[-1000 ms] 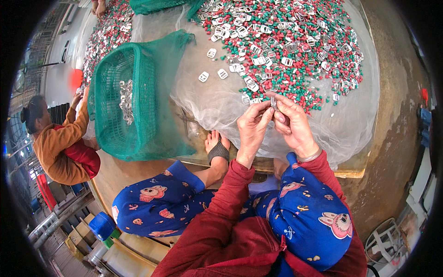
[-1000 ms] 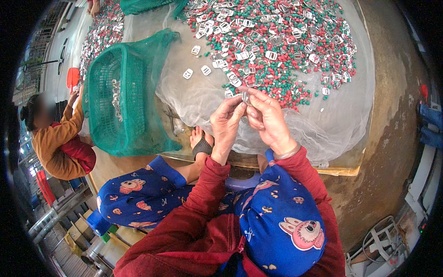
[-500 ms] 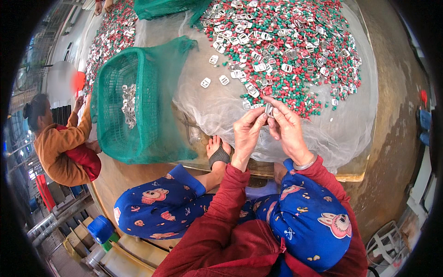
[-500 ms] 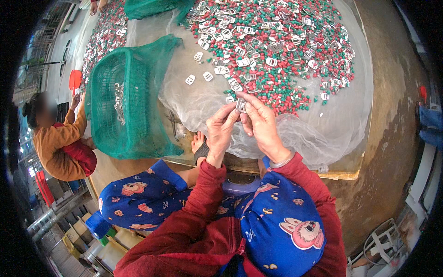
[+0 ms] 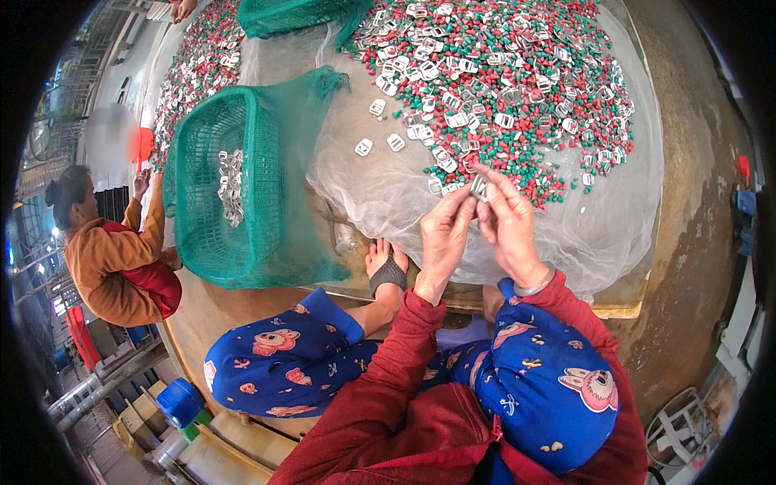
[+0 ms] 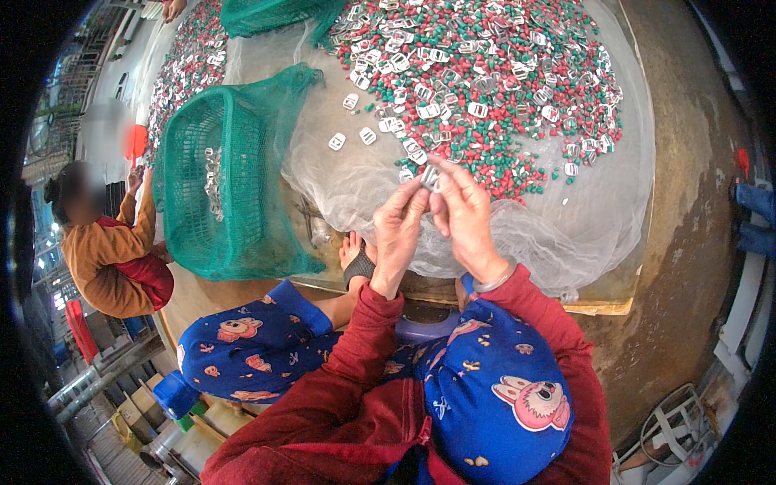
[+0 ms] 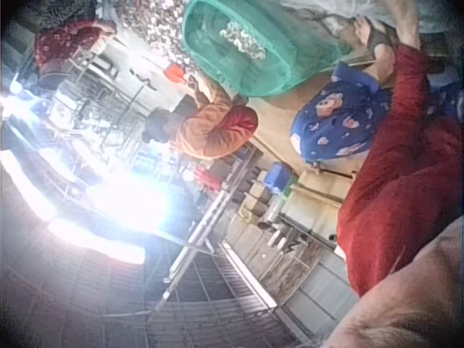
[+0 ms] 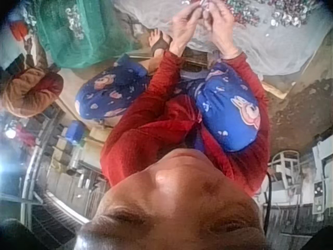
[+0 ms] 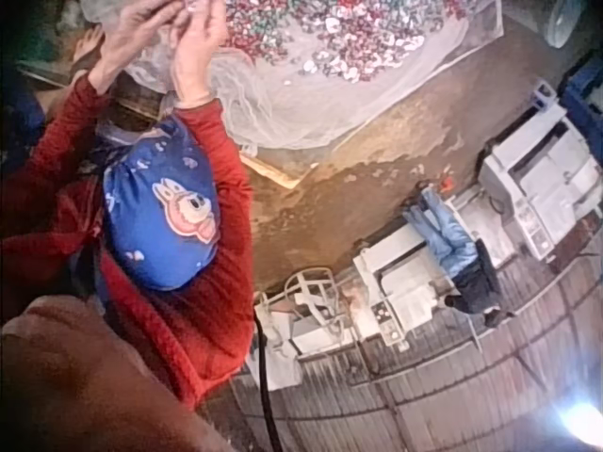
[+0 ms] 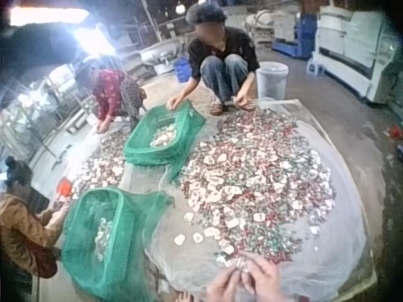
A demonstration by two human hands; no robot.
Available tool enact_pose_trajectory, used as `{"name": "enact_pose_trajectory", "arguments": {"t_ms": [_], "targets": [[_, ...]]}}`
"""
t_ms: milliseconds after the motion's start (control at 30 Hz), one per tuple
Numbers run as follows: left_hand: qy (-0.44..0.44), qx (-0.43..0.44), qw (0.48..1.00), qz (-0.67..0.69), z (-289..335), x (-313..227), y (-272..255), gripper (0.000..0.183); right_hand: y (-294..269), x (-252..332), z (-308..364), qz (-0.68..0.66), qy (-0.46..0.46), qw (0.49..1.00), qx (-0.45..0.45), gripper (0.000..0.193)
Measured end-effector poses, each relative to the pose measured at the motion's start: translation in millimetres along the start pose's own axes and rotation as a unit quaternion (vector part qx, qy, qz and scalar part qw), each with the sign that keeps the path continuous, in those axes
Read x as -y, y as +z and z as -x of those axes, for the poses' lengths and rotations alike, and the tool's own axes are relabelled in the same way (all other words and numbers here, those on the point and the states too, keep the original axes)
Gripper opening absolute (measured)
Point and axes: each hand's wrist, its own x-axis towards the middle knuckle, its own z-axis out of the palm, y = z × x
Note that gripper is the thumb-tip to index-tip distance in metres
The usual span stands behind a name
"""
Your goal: The person sorts metal tags from a pile of tumbling pellets by hand and trims individual metal tags using pliers.
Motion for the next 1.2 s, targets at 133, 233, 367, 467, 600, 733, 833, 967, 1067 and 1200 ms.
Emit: {"name": "enact_pose_trajectory", "arguments": {"t_ms": [133,233,367,467,600,733,833,967,1067,1200], "targets": [[-0.091,0.033,0.980,0.174,-0.9,1.5,-5.7,0.019,-4.4,-1.6,2.1,-0.050,0.020,0.998,0.025,0.030],[-0.061,0.033,0.989,0.130,-0.5,-0.7,-2.8,0.018,-8.9,-0.5,1.6,-0.046,0.021,0.998,0.025,0.031],[-0.052,0.001,0.996,0.074,3.1,-0.8,-1.0,0.015,-4.3,1.6,5.8,-0.017,0.012,1.000,0.022,0.032],[-0.034,-0.026,0.998,0.039,5.5,3.4,-4.7,0.013,0.6,0.9,7.3,0.019,0.013,0.999,0.028,0.033],[0.026,-0.068,0.996,-0.045,11.5,3.3,-6.1,0.013,8.1,0.9,12.4,0.023,0.037,0.998,0.046,0.034],[0.113,-0.058,0.984,-0.125,8.6,-20.4,2.8,0.014,2.1,2.8,14.5,-0.036,0.041,0.998,0.029,0.032],[0.103,-0.029,0.987,-0.116,4.9,-34.7,-0.9,0.014,2.3,1.3,15.4,-0.096,0.075,0.992,0.014,0.032],[-0.025,0.022,0.996,-0.083,1.4,-45.7,-10.0,0.012,0.7,-1.0,17.3,-0.105,0.081,0.988,0.077,0.032],[0.038,0.030,0.994,-0.098,-3.5,-39.6,-6.2,0.012,-3.4,7.0,11.9,-0.103,0.054,0.992,0.038,0.032],[0.141,0.006,0.960,-0.241,-44.0,7.4,-20.7,0.014,-50.5,17.1,-9.7,-0.152,-0.055,0.984,-0.076,0.024]]}}
